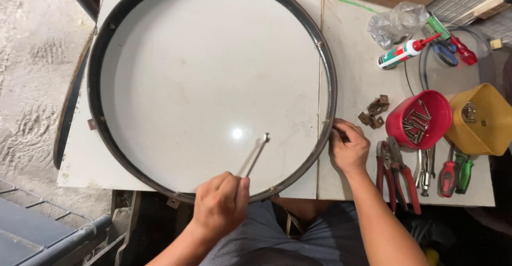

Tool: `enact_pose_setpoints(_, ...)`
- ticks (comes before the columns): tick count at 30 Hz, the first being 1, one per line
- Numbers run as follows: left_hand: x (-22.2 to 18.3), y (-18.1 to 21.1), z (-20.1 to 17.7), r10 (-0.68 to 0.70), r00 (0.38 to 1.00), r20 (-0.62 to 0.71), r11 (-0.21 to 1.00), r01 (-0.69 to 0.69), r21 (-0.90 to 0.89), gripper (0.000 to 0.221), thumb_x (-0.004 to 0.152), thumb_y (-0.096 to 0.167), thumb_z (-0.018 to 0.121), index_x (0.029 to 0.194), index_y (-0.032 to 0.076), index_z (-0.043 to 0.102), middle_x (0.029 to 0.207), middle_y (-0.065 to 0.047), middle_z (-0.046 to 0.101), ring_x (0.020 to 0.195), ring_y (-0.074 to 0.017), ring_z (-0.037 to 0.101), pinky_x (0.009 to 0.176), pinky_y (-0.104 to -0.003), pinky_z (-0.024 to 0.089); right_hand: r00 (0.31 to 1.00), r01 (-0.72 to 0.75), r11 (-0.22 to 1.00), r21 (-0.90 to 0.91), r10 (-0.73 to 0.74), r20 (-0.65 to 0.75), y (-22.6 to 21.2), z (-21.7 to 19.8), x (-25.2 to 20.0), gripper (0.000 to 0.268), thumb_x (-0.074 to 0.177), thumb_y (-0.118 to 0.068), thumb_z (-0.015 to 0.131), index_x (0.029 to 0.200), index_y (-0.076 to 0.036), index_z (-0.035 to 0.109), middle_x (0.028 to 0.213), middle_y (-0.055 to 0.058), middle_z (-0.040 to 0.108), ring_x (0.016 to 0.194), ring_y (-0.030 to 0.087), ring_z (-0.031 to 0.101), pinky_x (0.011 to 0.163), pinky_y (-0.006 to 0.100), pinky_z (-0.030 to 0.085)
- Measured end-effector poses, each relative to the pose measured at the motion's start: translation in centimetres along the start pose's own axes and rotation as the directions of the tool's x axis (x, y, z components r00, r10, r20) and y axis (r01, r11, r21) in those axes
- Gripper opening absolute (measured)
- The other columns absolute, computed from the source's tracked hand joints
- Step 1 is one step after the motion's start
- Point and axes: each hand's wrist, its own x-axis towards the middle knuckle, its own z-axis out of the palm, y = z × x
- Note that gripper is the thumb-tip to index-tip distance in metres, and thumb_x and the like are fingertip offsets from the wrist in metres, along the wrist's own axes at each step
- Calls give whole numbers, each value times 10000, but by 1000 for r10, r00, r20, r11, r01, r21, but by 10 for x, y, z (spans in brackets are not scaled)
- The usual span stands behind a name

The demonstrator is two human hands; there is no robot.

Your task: Attaching metal brackets to a drum hoop using a wrench and pliers

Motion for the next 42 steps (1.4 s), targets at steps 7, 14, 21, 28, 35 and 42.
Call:
enact_pose_setpoints(7,10,2,-8,28,1000,14,996,-27,-87,283,993,139,561,720,101,493,619,-26,415,473,-233,374,422,-376,322,999,-48,999,-25,48,-2,-1,1,0,183,922,58,740,1101,24,753,1124,166,756,1044,287,713,949,379,580)
enact_pose_setpoints(14,11,-1,-5,36,999,-10,993,-37,-114,232,986,133,565,762,81,543,632,-28,461,481,-212,397,413,-347,326,1000,-22,999,49,21,13,6,1,-3,245,923,112,721,1161,52,722,1183,228,730,1103,329,721,989,388,614)
enact_pose_setpoints(21,11,-1,-4,64,998,21,997,-63,-50,234,990,120,576,763,82,539,628,-37,450,493,-226,404,436,-366,342,999,-45,994,99,45,7,-6,2,2,254,929,102,722,1172,28,736,1188,205,736,1116,297,716,992,369,611)
enact_pose_setpoints(28,1,-5,9,-16,1000,17,998,15,63,243,964,191,643,744,119,569,610,-2,483,468,-215,429,422,-342,379,998,-2,998,62,6,-61,-4,4,2,245,909,103,724,1141,34,764,1148,189,752,1059,293,718,950,369,604)
enact_pose_setpoints(35,47,27,16,-531,728,433,842,511,174,455,963,482,539,796,110,741,691,-51,742,668,-274,708,654,-429,499,997,16,998,64,-11,-74,2,1,0,221,905,42,738,1105,-31,796,1119,133,776,995,279,728,894,376,597)
enact_pose_setpoints(42,118,67,71,-409,821,398,912,358,199,439,952,435,553,766,81,732,661,-100,718,667,-329,705,653,-465,516,996,9,995,98,0,-93,-2,-2,4,196,901,-5,744,1075,-73,806,1093,110,777,964,298,721,879,400,576)
